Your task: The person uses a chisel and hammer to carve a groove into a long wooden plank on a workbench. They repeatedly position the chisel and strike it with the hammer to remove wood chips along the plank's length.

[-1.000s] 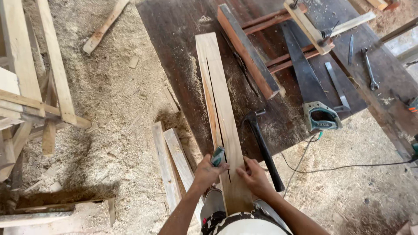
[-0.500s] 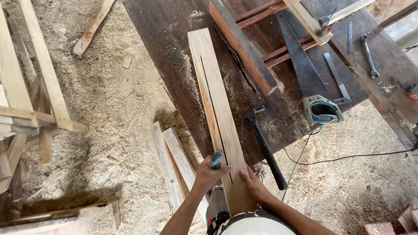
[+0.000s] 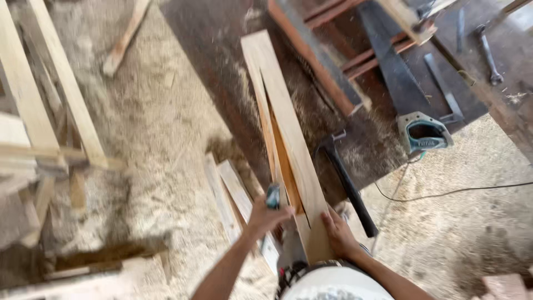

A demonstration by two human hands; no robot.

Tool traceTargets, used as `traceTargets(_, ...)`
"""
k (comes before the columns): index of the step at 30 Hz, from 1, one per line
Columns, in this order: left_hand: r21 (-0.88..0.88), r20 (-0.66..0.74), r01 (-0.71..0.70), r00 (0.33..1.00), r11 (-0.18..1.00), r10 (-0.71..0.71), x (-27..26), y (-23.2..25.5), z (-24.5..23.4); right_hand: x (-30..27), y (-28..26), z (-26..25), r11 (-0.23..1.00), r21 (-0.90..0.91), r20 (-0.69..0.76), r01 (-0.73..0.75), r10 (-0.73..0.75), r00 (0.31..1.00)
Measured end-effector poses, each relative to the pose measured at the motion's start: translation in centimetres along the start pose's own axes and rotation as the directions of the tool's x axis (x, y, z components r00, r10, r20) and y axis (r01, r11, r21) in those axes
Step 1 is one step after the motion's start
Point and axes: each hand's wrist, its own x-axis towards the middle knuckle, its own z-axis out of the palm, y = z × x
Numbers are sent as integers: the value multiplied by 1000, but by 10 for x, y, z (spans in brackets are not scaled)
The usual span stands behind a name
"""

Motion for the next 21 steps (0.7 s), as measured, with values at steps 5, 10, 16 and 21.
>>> traceTargets(5,95,-24,-61,998,994,63,26,27,1,29,-15,-11,945,-59,-92,322,-326,941)
traceTargets(10,148,-179,-63,980,987,89,27,-3,24,13,-13,-3,1000,11,-68,13,-12,998)
traceTargets(16,276,-219,7,974,961,56,30,16,32,23,-14,-9,993,47,-26,106,-105,994)
traceTargets(21,369,-114,163,985,915,-129,8,35,4,32,7,-6,977,-150,-64,152,-163,985)
